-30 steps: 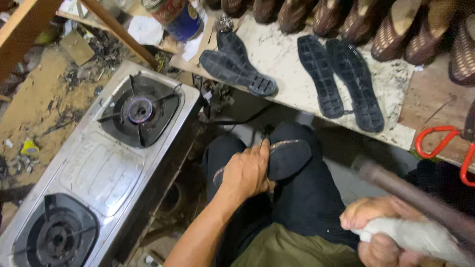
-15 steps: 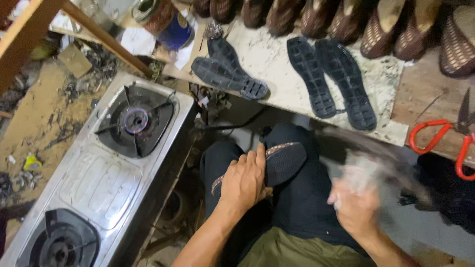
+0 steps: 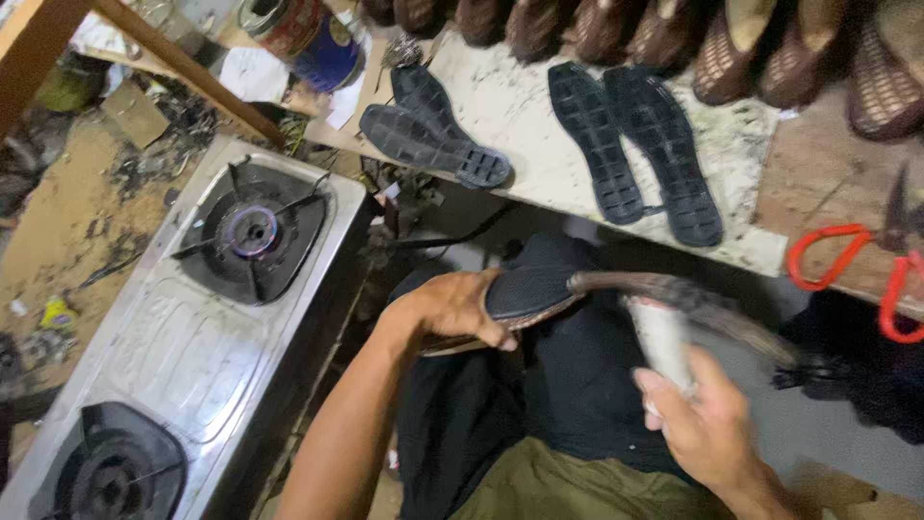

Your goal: The person heats a rubber sole on a gas stove, presses it onto a slipper upper, and uses a hammer to secure the bond. The person repeats this process for a second slipper, placing each finished unit on a nearby shelf.

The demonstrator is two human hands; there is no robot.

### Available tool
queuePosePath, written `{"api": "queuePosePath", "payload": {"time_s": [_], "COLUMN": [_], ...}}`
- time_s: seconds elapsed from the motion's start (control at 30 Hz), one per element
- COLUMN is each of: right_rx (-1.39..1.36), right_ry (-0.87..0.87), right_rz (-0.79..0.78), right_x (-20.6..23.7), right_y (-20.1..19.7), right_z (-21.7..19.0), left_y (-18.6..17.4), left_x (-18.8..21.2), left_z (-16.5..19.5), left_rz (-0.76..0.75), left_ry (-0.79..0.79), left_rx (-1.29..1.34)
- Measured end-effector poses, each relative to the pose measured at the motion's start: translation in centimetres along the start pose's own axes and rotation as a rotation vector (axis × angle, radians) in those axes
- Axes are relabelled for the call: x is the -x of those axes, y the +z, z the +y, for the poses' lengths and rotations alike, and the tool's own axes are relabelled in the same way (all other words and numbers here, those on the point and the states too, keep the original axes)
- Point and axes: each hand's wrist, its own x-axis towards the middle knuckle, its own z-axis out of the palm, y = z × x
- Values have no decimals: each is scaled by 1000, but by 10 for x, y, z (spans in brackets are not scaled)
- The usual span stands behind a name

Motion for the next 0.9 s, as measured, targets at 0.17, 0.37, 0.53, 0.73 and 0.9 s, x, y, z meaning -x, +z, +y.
{"api": "queuePosePath", "payload": {"time_s": [0.17, 0.37, 0.53, 0.73, 0.9], "right_rx": [21, 229, 454, 528, 511], "right_ry": [-826, -390, -248, -380, -479], "right_rz": [138, 2, -78, -142, -216], "right_x": [2, 3, 1, -12, -17], "right_y": [8, 20, 35, 41, 33], "right_z": [7, -1, -14, 6, -19], "left_y": [-3, -3, -6, -1, 17], "left_x": [-1, 6, 10, 58, 76], "left_z": [-10, -17, -18, -39, -67], "left_rz": [-31, -3, 26, 344, 399], "left_ry": [-23, -14, -7, -27, -76], "left_rx": [98, 52, 33, -436, -340]}}
